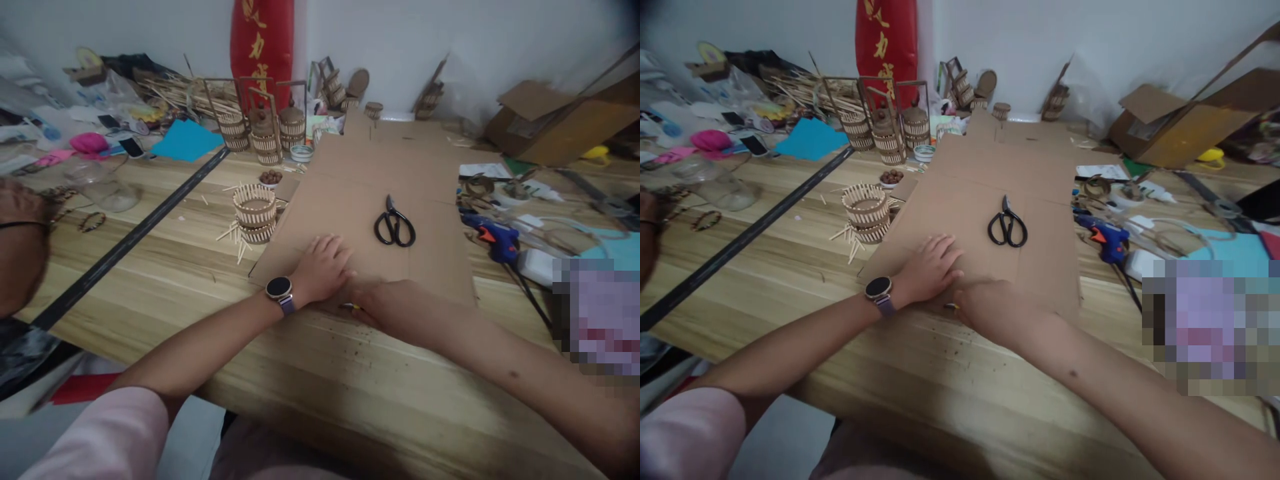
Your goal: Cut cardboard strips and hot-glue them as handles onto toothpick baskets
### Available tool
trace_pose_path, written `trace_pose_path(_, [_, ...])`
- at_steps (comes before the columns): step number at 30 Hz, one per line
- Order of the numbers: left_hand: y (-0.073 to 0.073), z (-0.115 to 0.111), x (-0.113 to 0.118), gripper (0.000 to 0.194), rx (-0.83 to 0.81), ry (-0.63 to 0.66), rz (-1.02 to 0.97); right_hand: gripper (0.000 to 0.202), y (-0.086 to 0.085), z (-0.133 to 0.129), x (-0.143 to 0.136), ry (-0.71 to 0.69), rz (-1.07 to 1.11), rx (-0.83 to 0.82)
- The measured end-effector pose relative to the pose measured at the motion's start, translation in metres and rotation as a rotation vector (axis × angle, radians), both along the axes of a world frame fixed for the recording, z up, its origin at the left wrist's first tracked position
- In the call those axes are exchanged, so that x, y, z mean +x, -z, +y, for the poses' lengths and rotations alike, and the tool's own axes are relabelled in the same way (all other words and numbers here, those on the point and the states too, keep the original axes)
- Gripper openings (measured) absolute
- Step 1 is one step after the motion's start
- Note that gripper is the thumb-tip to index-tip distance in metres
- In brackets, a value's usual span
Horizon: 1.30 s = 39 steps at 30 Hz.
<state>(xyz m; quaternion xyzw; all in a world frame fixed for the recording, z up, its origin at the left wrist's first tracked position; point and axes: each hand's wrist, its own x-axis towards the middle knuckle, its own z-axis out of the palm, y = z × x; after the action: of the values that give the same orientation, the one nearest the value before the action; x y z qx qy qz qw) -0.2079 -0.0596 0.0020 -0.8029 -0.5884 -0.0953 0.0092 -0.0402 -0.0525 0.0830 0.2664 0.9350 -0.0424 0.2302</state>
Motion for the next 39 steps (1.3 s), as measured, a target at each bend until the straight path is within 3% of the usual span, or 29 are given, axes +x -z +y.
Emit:
trace_pose_path(3, [0.007,-0.001,0.0,0.053,0.005,-0.003,0.012,0.023,0.01,0.001,0.003,-0.021,0.021,0.017])
trace_pose_path(7, [0.005,-0.003,0.002,0.054,-0.009,-0.007,0.018,0.024,0.018,0.002,0.005,-0.033,0.053,0.026])
trace_pose_path(13, [0.003,-0.004,0.002,0.053,-0.022,0.003,0.024,0.025,0.019,0.001,0.005,-0.031,0.03,0.05])
trace_pose_path(27, [0.01,-0.005,0.0,0.052,0.036,0.025,0.029,0.021,0.039,0.002,0.016,-0.044,0.072,0.127])
trace_pose_path(39, [0.01,-0.005,-0.001,0.053,0.026,0.026,0.028,0.018,0.041,0.002,0.018,-0.013,0.05,0.123])
